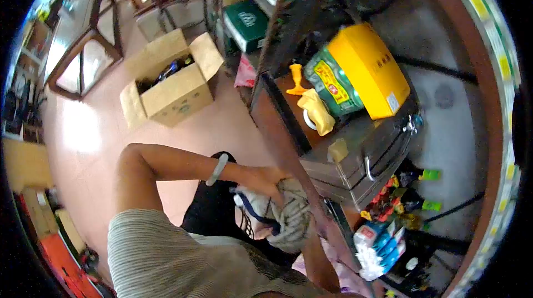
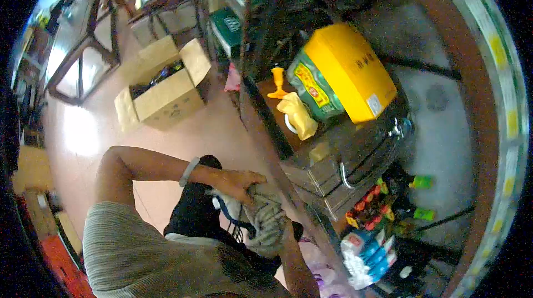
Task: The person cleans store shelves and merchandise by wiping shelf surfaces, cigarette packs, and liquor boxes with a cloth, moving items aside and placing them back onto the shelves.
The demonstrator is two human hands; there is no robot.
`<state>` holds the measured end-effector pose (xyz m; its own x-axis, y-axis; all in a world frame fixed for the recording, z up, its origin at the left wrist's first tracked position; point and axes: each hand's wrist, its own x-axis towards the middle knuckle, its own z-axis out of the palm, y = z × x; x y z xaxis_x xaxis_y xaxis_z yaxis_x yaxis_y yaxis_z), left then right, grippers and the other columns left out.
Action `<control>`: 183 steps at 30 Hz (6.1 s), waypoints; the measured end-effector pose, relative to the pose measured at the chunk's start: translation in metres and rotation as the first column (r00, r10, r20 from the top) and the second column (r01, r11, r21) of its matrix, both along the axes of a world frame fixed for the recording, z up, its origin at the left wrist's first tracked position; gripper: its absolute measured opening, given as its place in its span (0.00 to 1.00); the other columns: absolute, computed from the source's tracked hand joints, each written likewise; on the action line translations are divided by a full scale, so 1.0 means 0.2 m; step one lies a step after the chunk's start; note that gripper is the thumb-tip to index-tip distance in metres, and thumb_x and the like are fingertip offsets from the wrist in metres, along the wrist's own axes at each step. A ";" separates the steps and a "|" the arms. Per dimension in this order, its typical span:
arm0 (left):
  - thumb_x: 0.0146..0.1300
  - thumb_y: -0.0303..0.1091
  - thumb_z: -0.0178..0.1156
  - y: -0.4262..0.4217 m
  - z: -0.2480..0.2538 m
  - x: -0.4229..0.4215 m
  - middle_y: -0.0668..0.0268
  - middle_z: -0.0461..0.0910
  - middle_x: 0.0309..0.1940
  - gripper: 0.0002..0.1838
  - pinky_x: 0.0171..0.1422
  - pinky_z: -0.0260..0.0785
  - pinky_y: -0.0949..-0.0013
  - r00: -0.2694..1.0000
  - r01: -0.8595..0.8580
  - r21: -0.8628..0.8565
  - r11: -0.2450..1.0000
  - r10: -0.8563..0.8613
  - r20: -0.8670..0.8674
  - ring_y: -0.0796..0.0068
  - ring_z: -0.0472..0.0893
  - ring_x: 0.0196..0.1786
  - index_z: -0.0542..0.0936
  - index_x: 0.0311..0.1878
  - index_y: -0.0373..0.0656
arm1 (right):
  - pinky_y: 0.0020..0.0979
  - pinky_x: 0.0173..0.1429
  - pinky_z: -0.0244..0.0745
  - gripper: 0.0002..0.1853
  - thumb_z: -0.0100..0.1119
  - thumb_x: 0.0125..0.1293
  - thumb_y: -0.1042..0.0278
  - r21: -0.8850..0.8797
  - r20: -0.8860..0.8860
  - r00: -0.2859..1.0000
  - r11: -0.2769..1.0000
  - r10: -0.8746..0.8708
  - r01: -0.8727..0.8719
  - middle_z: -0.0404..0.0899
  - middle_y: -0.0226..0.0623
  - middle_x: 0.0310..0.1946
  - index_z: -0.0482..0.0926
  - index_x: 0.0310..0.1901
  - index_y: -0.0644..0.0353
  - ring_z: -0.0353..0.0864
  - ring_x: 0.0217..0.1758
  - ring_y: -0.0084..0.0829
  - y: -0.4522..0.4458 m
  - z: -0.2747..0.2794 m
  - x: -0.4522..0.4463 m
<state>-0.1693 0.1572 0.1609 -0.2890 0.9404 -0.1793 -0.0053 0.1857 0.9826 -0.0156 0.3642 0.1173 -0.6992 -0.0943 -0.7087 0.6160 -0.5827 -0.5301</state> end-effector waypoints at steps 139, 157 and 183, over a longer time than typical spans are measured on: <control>0.62 0.45 0.54 -0.65 1.13 0.43 0.54 0.74 0.47 0.19 0.59 0.60 0.55 0.570 0.583 -0.042 0.811 -0.445 -0.691 0.55 0.71 0.53 0.76 0.48 0.40 | 0.47 0.48 0.74 0.30 0.36 0.61 0.44 -0.321 -0.353 -0.154 -0.035 -0.923 0.947 0.77 0.50 0.42 0.72 0.50 0.63 0.77 0.43 0.50 -1.71 1.47 1.19; 0.55 0.58 0.58 0.88 3.58 -0.08 0.47 0.72 0.51 0.38 0.54 0.67 0.62 0.431 -0.081 0.839 0.539 0.777 -0.458 0.58 0.75 0.51 0.68 0.58 0.34 | 0.48 0.46 0.75 0.29 0.36 0.60 0.46 -0.264 -0.257 -0.110 -0.040 -0.960 0.964 0.77 0.52 0.40 0.72 0.49 0.63 0.77 0.41 0.51 -1.50 1.32 1.44; 0.51 0.53 0.64 1.20 3.76 -0.26 0.44 0.72 0.54 0.43 0.57 0.68 0.64 0.563 0.206 0.616 0.760 0.423 -0.710 0.58 0.74 0.56 0.63 0.61 0.28 | 0.50 0.35 0.76 0.26 0.35 0.59 0.47 -0.254 -0.362 -0.311 -0.228 -0.879 0.940 0.77 0.55 0.34 0.73 0.44 0.62 0.77 0.34 0.54 -1.03 1.55 0.86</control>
<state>-0.2205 0.3969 0.9129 -0.1122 0.6812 0.7234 0.8217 -0.3458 0.4531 0.1556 0.1577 0.4269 0.0293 0.9330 -0.3587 -0.8137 -0.1862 -0.5506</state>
